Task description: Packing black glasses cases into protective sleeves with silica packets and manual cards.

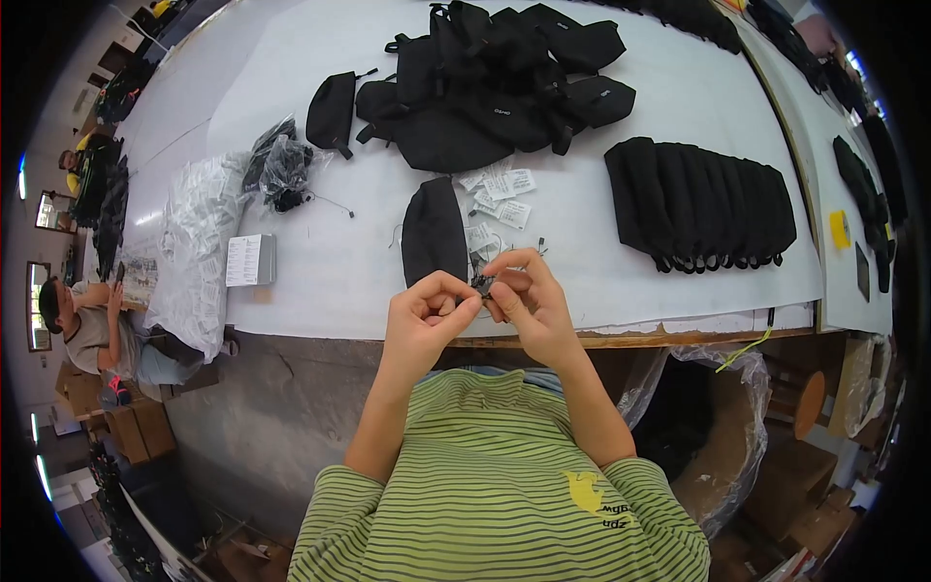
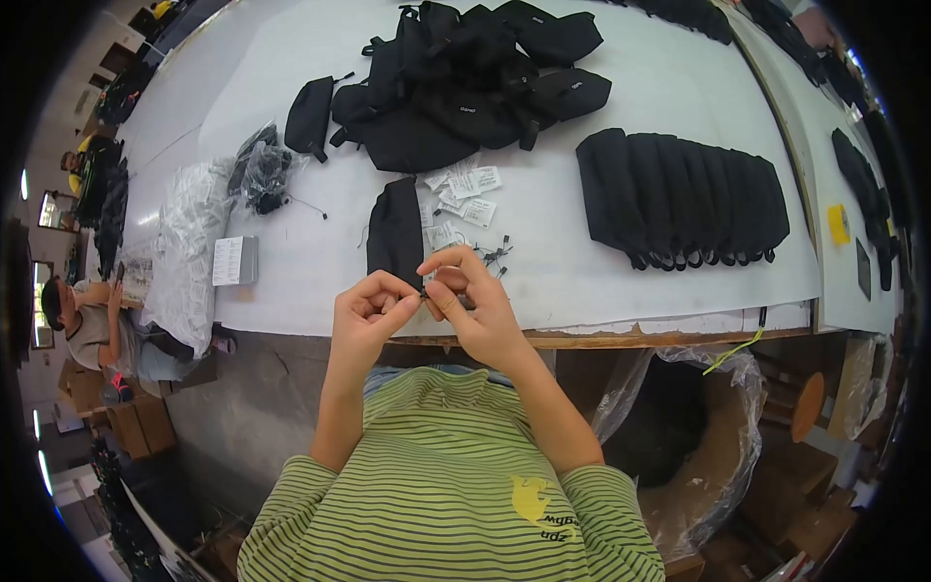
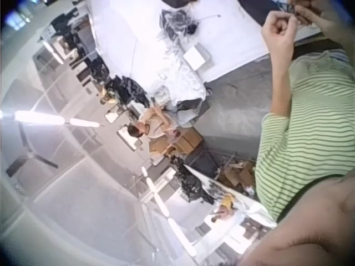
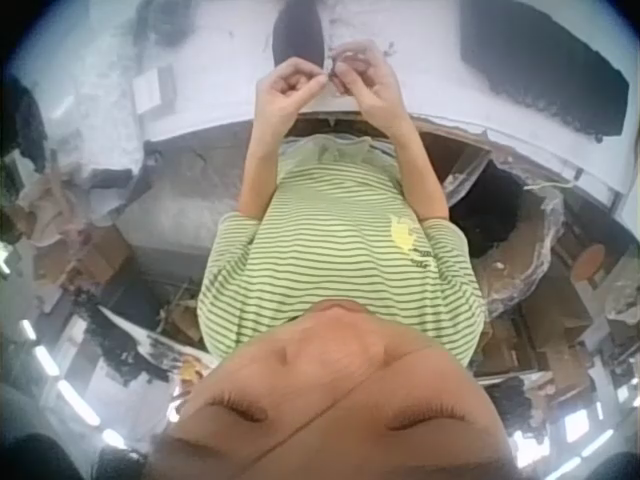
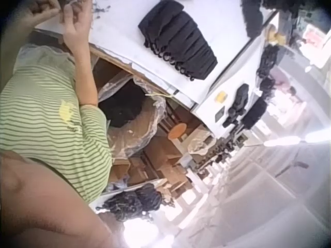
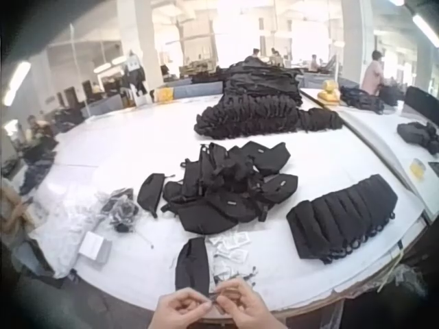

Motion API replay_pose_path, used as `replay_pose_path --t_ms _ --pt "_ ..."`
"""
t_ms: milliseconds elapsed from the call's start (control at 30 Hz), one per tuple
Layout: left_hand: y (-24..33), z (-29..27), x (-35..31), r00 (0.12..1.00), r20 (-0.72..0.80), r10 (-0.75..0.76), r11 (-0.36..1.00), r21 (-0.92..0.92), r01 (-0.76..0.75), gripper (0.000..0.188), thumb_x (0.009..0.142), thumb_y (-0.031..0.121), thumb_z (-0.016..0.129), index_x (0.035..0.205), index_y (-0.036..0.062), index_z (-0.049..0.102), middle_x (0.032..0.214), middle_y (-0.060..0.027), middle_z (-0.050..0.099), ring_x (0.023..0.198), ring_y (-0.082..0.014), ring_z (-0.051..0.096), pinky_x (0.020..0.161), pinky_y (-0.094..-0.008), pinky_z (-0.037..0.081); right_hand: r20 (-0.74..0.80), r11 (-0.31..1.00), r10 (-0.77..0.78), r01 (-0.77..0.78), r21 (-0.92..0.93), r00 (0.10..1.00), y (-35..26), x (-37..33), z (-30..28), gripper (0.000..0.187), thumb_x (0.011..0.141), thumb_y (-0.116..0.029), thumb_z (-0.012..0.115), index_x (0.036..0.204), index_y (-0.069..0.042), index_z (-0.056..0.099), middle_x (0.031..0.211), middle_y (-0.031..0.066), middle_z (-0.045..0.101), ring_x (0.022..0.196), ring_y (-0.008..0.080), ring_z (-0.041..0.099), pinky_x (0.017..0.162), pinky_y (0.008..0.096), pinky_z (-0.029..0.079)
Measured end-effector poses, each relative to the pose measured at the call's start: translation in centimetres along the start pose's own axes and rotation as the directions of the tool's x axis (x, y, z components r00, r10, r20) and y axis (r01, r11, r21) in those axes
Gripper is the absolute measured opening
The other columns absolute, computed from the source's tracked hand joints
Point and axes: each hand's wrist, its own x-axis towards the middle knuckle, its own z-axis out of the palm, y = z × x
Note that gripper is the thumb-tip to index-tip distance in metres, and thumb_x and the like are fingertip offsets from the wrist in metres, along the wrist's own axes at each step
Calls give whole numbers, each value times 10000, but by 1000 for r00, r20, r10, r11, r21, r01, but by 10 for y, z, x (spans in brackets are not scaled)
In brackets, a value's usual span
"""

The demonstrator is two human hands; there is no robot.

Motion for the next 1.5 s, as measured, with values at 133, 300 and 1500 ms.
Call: replay_pose_path --t_ms 133,300,1500 --pt "-1 1 1 1000 7 8 1000 7 -8 67 829 40 666 815 1 613 570 104 314 527 9 244 472 -184 193 2 932 -130 122 -342 992 1 0 1 135 941 -66 513 1068 -36 481 662 11 500 597 79 452 564 214 355" --pt "0 1 0 1000 17 16 998 55 -17 60 827 42 668 823 0 626 574 105 306 530 4 235 478 -187 193 -6 984 -33 31 -178 999 3 -1 -4 130 936 -67 521 1057 -40 482 663 10 499 597 80 449 561 213 352" --pt "-31 -93 36 850 298 435 357 809 -466 223 726 66 694 917 30 584 846 -85 587 837 -263 553 749 -361 448 -199 993 2 -25 -114 980 -9 -23 -44 90 939 -90 519 1008 -34 525 624 -17 465 536 58 398 513 198 279"
